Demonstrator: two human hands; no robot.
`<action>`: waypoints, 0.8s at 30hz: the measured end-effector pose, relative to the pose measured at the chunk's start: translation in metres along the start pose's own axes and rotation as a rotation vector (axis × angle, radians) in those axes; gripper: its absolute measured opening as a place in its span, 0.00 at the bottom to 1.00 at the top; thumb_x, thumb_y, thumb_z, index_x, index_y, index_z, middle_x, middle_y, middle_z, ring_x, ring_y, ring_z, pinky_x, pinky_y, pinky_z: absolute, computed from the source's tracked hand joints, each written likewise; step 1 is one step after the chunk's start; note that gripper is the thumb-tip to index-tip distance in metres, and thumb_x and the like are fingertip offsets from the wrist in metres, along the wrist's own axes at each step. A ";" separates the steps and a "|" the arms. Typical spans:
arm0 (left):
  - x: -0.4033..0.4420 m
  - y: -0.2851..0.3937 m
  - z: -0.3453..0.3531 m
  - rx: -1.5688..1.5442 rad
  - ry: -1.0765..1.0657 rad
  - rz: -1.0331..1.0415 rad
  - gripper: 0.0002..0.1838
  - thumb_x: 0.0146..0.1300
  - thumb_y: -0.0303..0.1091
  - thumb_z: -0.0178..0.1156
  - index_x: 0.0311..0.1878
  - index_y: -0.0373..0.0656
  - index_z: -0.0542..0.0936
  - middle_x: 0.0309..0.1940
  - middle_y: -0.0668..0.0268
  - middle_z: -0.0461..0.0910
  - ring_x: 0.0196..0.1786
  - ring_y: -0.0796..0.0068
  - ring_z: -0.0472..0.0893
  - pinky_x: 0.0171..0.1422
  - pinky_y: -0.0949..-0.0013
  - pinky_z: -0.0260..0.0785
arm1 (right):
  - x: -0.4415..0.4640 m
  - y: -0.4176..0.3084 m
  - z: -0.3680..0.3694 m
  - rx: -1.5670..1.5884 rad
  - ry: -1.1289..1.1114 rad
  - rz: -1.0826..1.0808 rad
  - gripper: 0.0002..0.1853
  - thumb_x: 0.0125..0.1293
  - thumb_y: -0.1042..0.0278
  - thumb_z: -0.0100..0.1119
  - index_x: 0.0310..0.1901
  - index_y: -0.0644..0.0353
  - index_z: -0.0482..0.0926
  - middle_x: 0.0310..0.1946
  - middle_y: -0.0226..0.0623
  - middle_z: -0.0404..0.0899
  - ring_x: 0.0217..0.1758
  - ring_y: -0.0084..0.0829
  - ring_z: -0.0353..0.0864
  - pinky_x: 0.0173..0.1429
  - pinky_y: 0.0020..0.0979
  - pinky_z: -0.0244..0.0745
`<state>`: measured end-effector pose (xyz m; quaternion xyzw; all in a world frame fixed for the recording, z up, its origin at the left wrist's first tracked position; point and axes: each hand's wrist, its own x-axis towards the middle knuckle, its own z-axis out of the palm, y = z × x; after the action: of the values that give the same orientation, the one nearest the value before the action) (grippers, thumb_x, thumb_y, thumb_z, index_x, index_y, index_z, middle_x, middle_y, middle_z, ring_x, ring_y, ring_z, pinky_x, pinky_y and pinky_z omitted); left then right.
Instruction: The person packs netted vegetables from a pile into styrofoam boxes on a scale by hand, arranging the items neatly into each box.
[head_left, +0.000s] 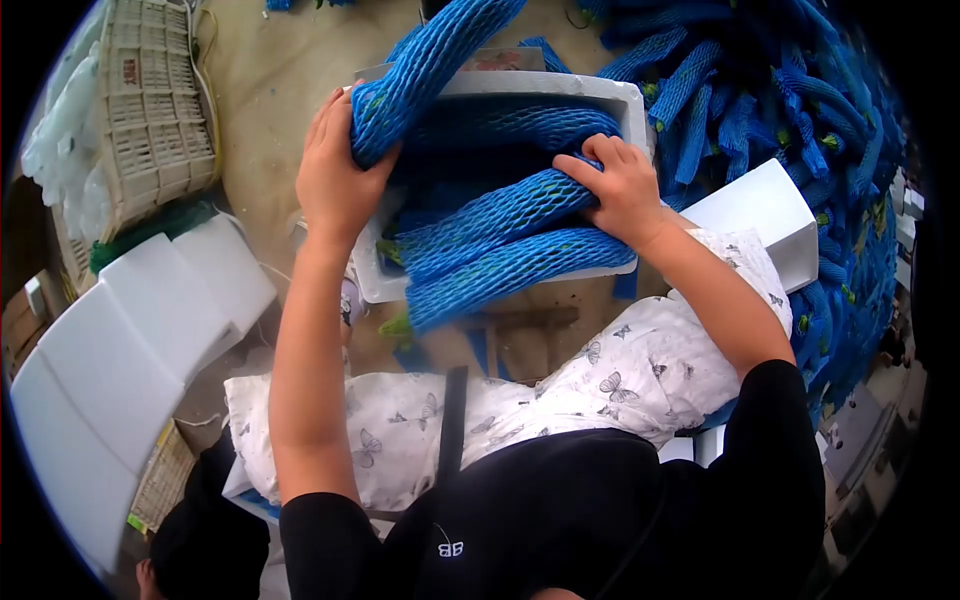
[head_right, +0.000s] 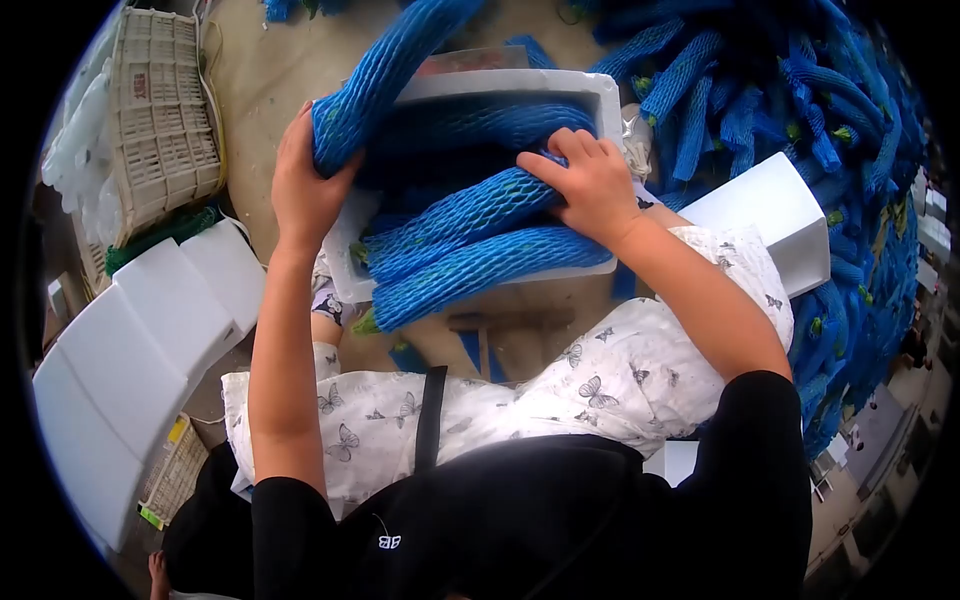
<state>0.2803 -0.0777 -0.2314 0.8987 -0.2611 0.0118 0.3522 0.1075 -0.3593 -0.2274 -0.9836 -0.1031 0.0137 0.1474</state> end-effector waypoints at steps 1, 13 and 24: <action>0.001 -0.001 0.001 -0.002 0.005 -0.003 0.30 0.49 0.32 0.71 0.58 0.44 0.76 0.59 0.63 0.77 0.68 0.59 0.69 0.67 0.61 0.65 | 0.003 0.000 -0.001 -0.046 -0.020 0.030 0.34 0.41 0.73 0.74 0.55 0.41 0.78 0.48 0.38 0.73 0.51 0.40 0.73 0.52 0.38 0.69; 0.000 0.002 0.004 0.110 0.076 0.011 0.29 0.47 0.30 0.69 0.56 0.45 0.75 0.57 0.64 0.78 0.63 0.58 0.73 0.61 0.59 0.71 | 0.079 -0.078 0.006 0.026 -0.384 -0.514 0.42 0.58 0.65 0.62 0.71 0.16 0.57 0.41 0.38 0.77 0.36 0.35 0.81 0.34 0.34 0.77; 0.004 0.004 0.010 0.103 0.045 -0.083 0.31 0.44 0.30 0.67 0.57 0.46 0.74 0.56 0.61 0.78 0.64 0.58 0.72 0.60 0.58 0.71 | 0.116 -0.054 0.019 0.150 -0.509 -0.093 0.40 0.53 0.64 0.64 0.70 0.29 0.64 0.47 0.37 0.80 0.42 0.40 0.83 0.45 0.36 0.80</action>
<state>0.2806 -0.0884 -0.2361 0.9252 -0.2144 0.0309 0.3116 0.2091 -0.2790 -0.2290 -0.9291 -0.1805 0.2611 0.1896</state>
